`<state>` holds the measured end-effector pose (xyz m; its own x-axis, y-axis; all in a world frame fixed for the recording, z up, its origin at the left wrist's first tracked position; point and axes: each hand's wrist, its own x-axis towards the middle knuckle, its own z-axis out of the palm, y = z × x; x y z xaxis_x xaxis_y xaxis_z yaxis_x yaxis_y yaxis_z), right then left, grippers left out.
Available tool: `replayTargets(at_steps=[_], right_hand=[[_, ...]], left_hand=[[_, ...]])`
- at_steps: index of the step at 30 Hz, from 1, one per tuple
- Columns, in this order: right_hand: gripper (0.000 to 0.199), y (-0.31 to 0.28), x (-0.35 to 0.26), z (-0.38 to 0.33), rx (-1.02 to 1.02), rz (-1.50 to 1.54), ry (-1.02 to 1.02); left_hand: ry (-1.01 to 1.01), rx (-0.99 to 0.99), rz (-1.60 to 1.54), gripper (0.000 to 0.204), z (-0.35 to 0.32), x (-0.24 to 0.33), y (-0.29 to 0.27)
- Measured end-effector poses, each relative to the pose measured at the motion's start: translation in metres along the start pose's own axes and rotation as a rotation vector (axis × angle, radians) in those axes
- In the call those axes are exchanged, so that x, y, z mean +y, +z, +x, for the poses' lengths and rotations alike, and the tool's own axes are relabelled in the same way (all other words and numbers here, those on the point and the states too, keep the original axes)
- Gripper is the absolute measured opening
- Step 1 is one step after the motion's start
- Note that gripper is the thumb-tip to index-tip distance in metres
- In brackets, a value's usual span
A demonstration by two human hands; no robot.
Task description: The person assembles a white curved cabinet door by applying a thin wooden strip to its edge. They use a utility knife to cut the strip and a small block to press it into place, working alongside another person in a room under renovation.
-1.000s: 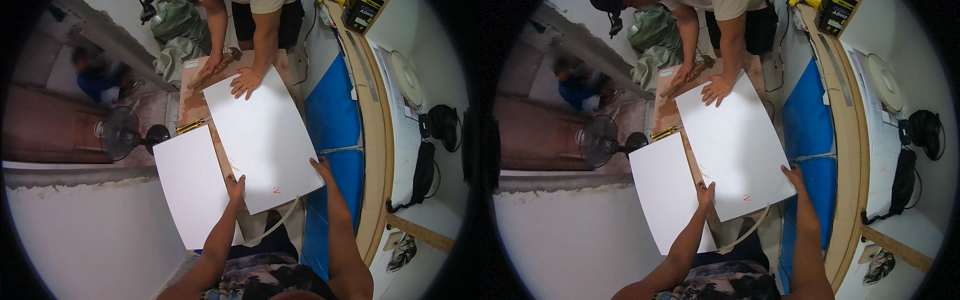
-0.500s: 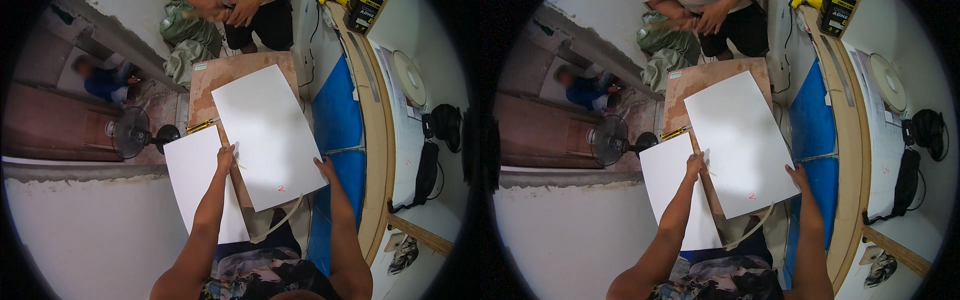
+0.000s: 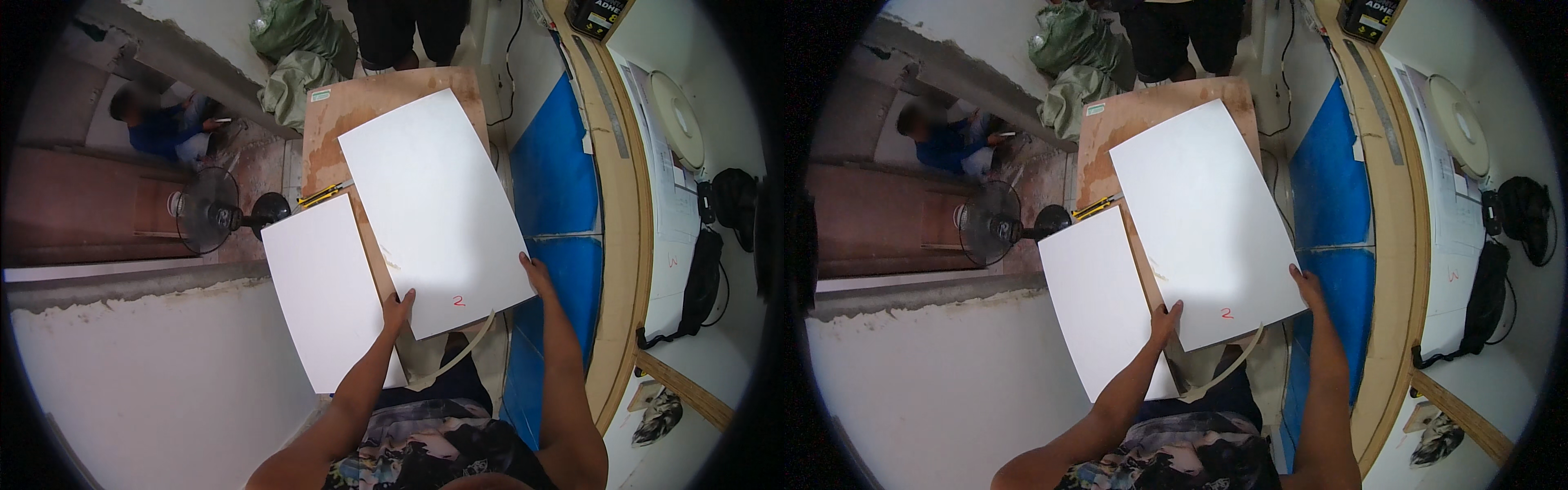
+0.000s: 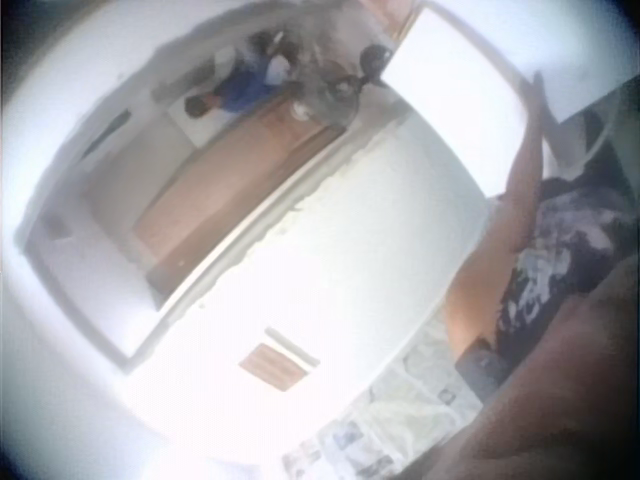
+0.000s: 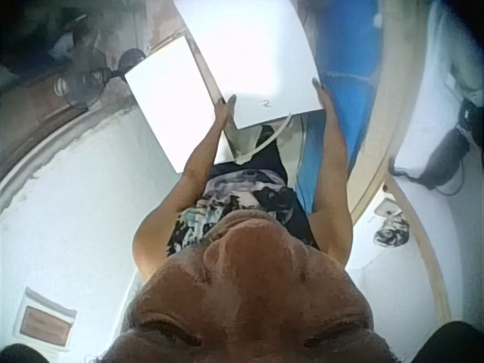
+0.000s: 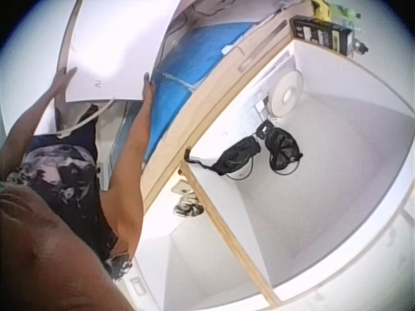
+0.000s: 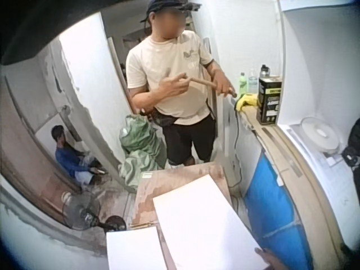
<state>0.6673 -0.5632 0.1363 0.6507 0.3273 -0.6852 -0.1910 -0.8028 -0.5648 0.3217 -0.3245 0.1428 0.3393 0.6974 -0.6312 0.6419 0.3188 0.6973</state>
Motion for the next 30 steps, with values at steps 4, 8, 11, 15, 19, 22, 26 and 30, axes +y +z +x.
replayTargets(at_steps=[4, 8, 11, 15, 19, 22, 26, 30], right_hand=[[0.087, -0.002, -0.014, -0.008, 0.012, -0.035, 0.042], [0.089, 0.001, -0.035, -0.021, 0.017, -0.065, 0.039], [0.095, -0.002, -0.028, -0.016, 0.066, -0.068, 0.063], [0.101, 0.004, -0.010, -0.009, 0.093, -0.069, 0.036], [0.102, 0.009, 0.001, 0.001, 0.111, -0.092, 0.005], [0.091, 0.008, 0.003, 0.004, 0.063, -0.022, 0.006], [0.090, 0.012, -0.007, 0.002, 0.117, -0.108, 0.065], [0.087, 0.009, 0.003, 0.006, 0.154, -0.121, 0.061]], left_hand=[[-0.037, 0.052, -0.033, 0.057, 0.000, 0.000, 0.004], [-0.047, 0.100, -0.117, 0.055, 0.003, -0.012, 0.011], [0.009, 0.095, -0.154, 0.053, 0.004, -0.014, 0.014], [-0.004, 0.063, -0.231, 0.050, 0.000, -0.013, 0.013], [-0.025, 0.021, -0.212, 0.049, 0.009, -0.023, 0.013], [-0.027, 0.009, -0.243, 0.046, 0.011, -0.030, 0.014], [-0.049, 0.021, -0.344, 0.045, 0.015, -0.050, 0.014], [-0.064, 0.021, -0.372, 0.045, 0.007, -0.032, 0.021]])
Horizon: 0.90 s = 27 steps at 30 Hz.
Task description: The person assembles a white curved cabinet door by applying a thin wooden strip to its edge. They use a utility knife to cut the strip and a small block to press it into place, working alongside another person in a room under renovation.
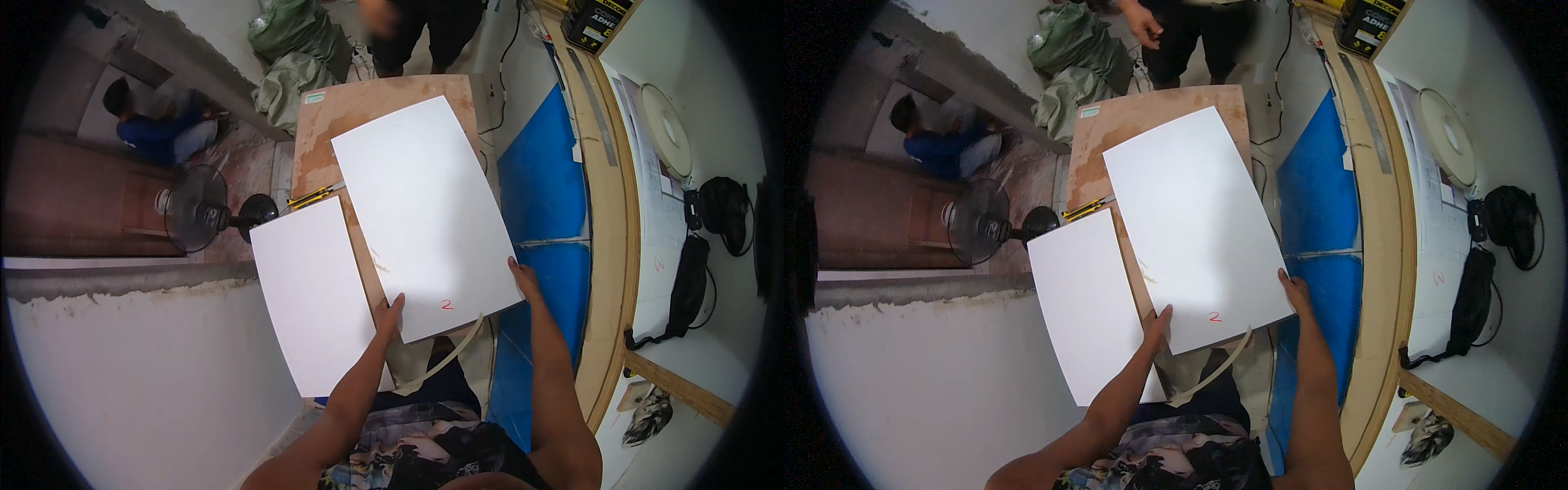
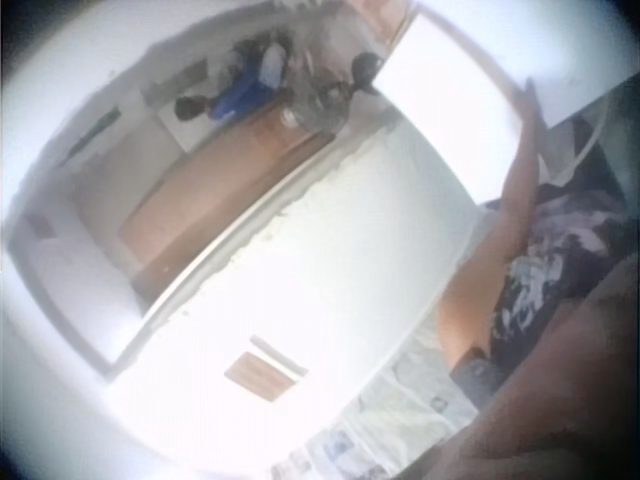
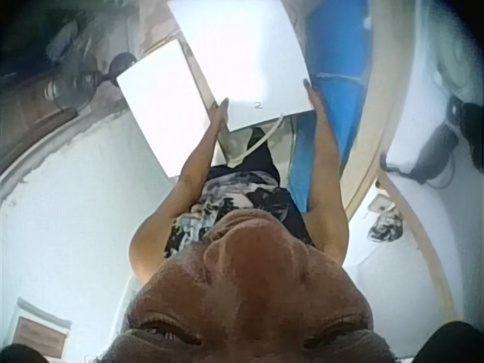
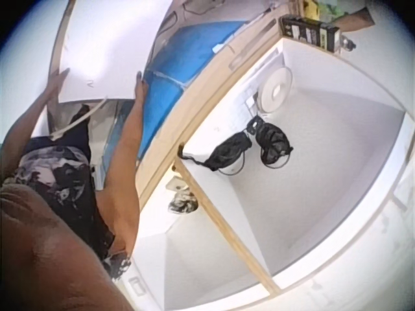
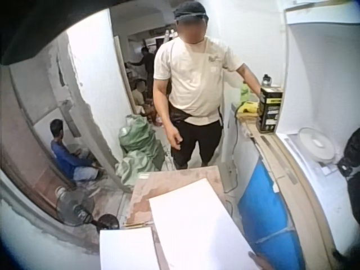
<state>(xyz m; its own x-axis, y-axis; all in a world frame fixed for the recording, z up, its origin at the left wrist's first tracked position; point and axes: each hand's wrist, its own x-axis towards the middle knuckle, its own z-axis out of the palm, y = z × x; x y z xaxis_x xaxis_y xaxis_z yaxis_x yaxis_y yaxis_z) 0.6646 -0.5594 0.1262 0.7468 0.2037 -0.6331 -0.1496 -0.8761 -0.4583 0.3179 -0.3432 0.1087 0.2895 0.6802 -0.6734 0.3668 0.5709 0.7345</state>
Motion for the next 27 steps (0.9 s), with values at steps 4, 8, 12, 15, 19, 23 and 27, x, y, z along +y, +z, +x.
replayTargets(at_steps=[4, 8, 12, 15, 19, 23, 27], right_hand=[[0.084, -0.003, 0.002, 0.002, -0.047, 0.053, -0.012], [0.082, -0.006, -0.001, -0.002, -0.063, -0.003, -0.034], [0.079, -0.005, -0.008, -0.006, -0.053, -0.002, -0.068], [0.084, 0.005, -0.001, -0.004, 0.085, -0.028, -0.086], [0.082, 0.001, -0.007, -0.010, 0.074, -0.071, -0.082], [0.083, 0.000, 0.004, -0.007, 0.123, -0.087, -0.080], [0.094, -0.005, -0.021, -0.023, 0.045, -0.049, -0.016]], left_hand=[[0.018, 0.019, 0.017, 0.049, -0.003, 0.005, 0.003], [0.079, 0.031, 0.167, 0.056, -0.011, 0.017, 0.006], [0.074, 0.108, 0.257, 0.062, -0.010, 0.012, 0.004], [0.074, 0.116, 0.289, 0.060, -0.010, 0.012, 0.007], [0.069, 0.101, 0.278, 0.056, -0.018, 0.024, 0.009], [-0.006, 0.127, 0.269, 0.058, -0.025, 0.038, 0.017], [0.055, 0.182, 0.192, 0.061, -0.020, 0.026, 0.016]])
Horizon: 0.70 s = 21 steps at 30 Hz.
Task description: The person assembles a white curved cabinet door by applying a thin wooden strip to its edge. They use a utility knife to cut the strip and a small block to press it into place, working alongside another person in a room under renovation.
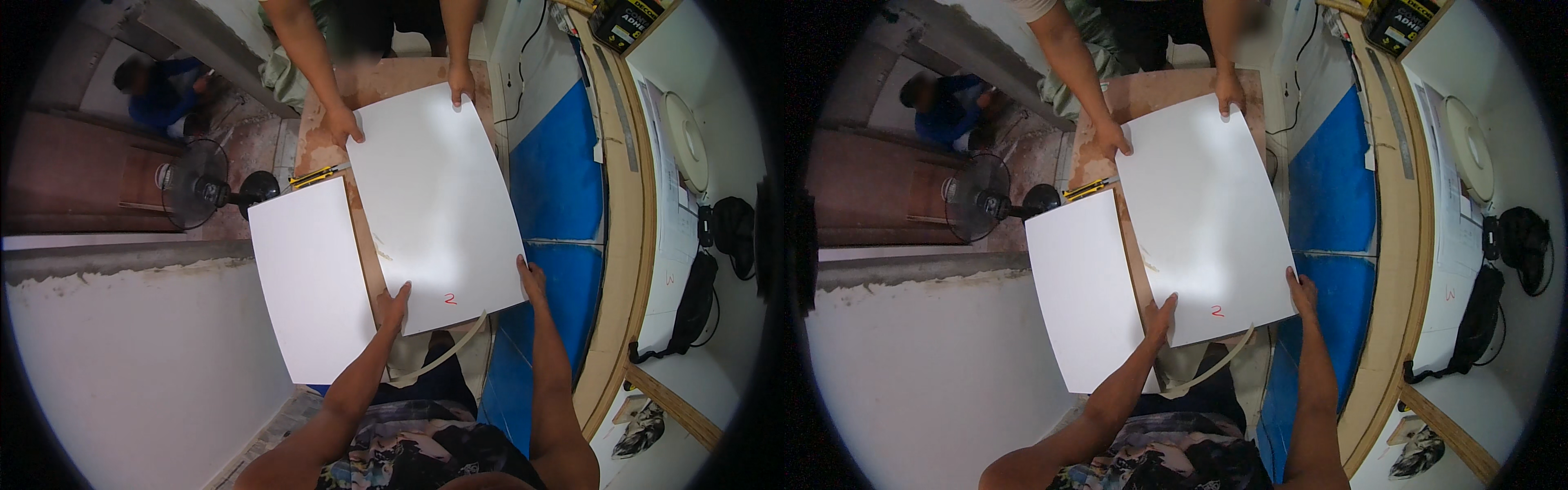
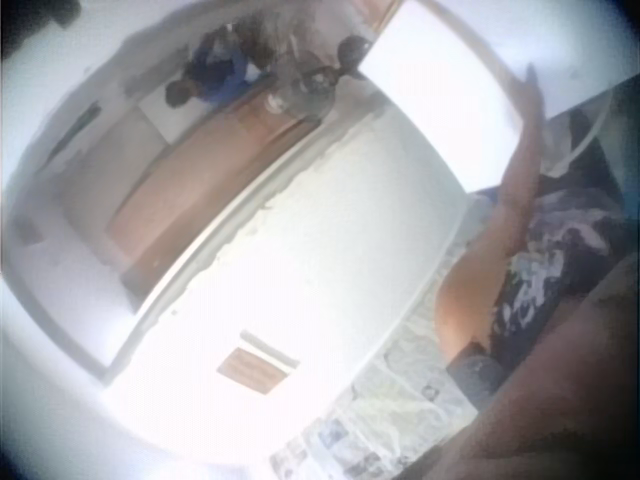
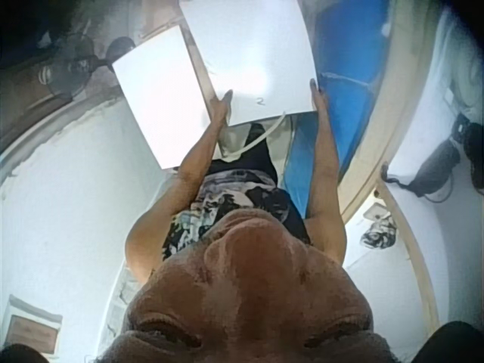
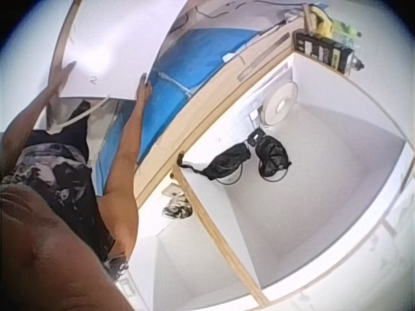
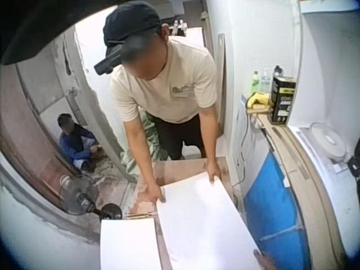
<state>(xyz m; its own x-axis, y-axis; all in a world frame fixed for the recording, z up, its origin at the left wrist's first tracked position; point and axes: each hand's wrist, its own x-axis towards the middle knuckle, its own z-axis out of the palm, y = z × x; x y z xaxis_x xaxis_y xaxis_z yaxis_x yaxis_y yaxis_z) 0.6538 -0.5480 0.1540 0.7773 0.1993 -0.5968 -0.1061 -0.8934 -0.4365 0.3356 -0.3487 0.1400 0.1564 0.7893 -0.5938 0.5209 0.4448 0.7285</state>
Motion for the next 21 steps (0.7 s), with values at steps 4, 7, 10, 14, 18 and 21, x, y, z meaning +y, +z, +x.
replayTargets(at_steps=[4, 7, 10, 14, 18, 21], right_hand=[[0.097, -0.009, -0.011, -0.010, -0.027, -0.028, -0.031], [0.096, -0.003, -0.009, -0.012, 0.040, -0.031, -0.056], [0.098, -0.003, -0.021, -0.022, 0.064, -0.072, -0.085], [0.089, -0.010, -0.050, -0.025, -0.022, 0.043, -0.194], [0.085, -0.015, -0.068, 0.002, 0.071, 0.102, -0.308], [0.089, -0.021, -0.091, 0.034, 0.061, 0.092, -0.318]], left_hand=[[-0.011, -0.018, -0.085, 0.062, -0.001, 0.006, 0.004], [0.019, 0.013, -0.029, 0.062, 0.003, 0.001, 0.005], [0.027, 0.001, -0.017, 0.064, 0.013, 0.005, 0.000], [0.046, 0.106, 0.145, 0.068, 0.039, 0.018, -0.001], [0.146, 0.011, -0.072, 0.070, 0.050, 0.077, 0.003], [0.183, 0.067, 0.076, 0.069, 0.080, 0.098, 0.013]])
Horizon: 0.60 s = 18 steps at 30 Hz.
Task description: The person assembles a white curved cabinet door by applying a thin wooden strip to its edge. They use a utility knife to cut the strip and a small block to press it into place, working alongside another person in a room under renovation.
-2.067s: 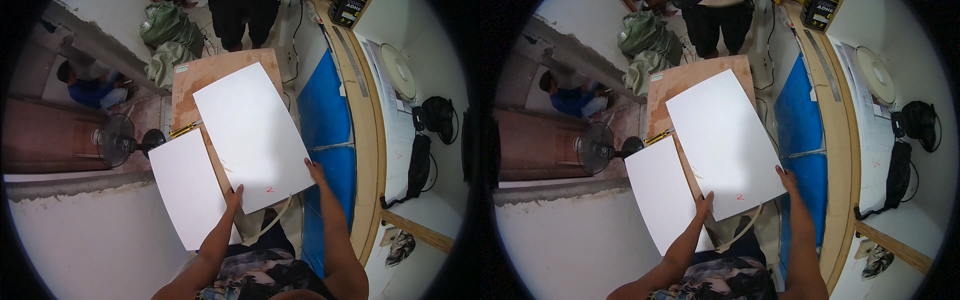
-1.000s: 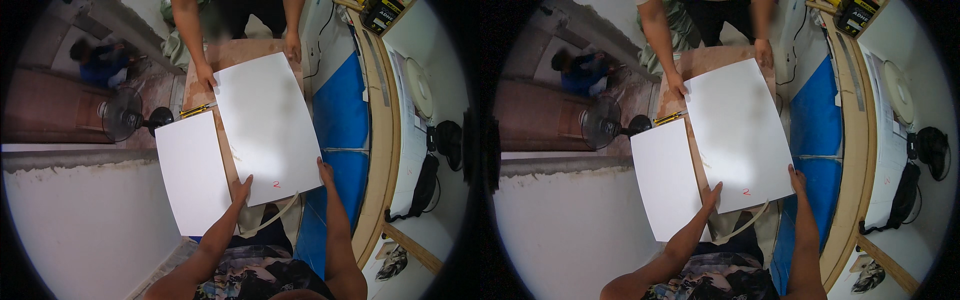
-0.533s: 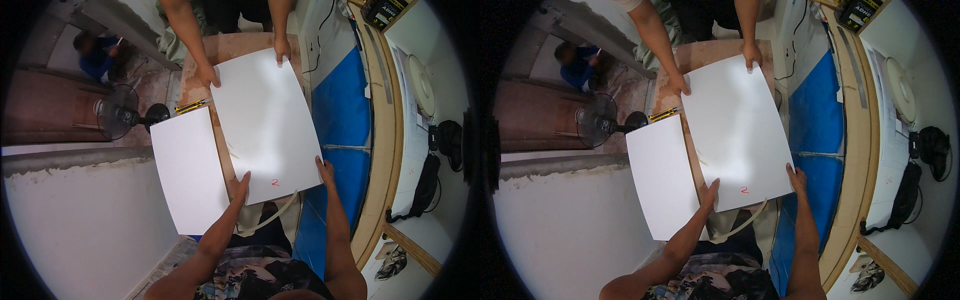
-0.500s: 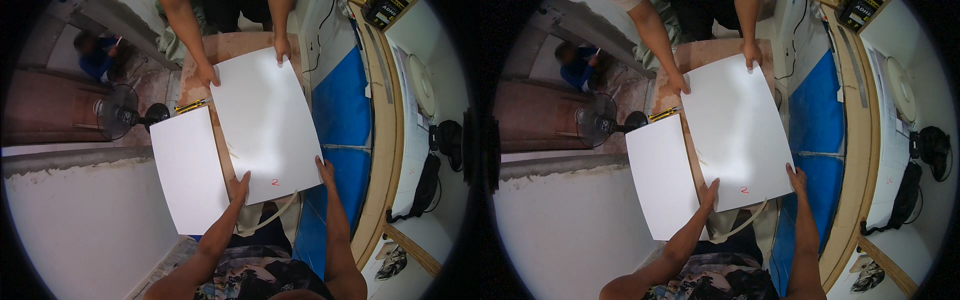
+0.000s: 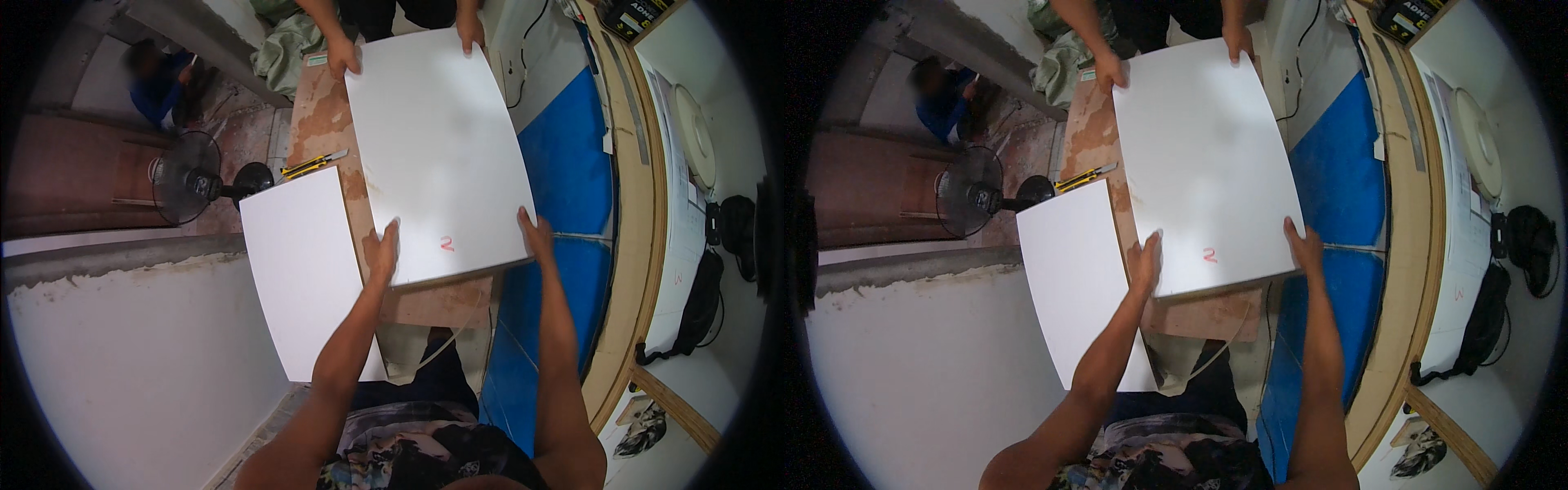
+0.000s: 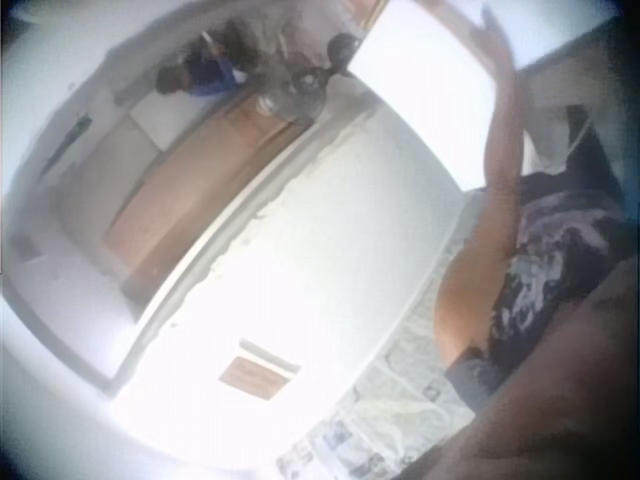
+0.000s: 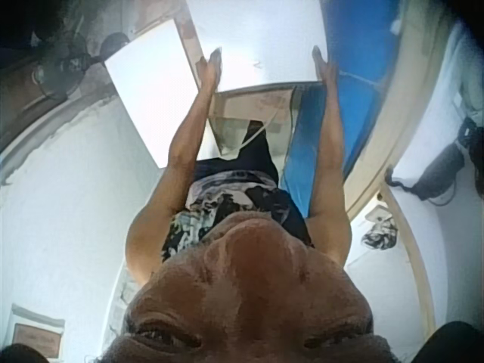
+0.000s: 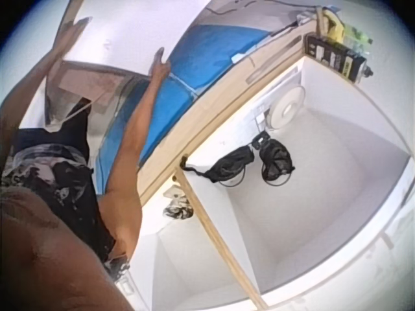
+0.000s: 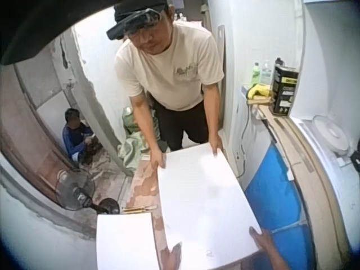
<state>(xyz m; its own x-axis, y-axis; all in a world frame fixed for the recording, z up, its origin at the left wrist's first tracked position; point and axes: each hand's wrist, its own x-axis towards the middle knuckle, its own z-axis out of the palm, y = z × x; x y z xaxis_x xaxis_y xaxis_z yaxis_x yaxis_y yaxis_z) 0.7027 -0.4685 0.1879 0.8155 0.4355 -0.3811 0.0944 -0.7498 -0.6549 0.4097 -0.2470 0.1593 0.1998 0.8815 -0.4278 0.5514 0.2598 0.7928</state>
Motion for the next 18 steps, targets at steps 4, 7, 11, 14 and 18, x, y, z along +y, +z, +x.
replayTargets(at_steps=[4, 7, 11, 14, 18], right_hand=[[0.098, -0.005, -0.025, 0.053, 0.007, -0.033, 0.020], [0.097, 0.001, -0.034, 0.092, 0.032, 0.000, 0.003], [0.102, 0.000, -0.042, 0.129, -0.079, 0.063, 0.096], [0.105, 0.005, -0.042, 0.156, -0.003, 0.016, 0.093], [0.111, 0.004, -0.066, 0.170, -0.125, 0.171, 0.186]], left_hand=[[-0.032, -0.036, -0.082, 0.090, 0.059, 0.015, 0.030], [0.045, -0.032, -0.200, 0.093, 0.108, 0.017, 0.052], [-0.067, -0.082, -0.195, 0.095, 0.129, 0.060, 0.059], [-0.104, -0.077, -0.153, 0.097, 0.144, 0.086, 0.064], [-0.047, -0.046, -0.131, 0.101, 0.155, 0.102, 0.063]])
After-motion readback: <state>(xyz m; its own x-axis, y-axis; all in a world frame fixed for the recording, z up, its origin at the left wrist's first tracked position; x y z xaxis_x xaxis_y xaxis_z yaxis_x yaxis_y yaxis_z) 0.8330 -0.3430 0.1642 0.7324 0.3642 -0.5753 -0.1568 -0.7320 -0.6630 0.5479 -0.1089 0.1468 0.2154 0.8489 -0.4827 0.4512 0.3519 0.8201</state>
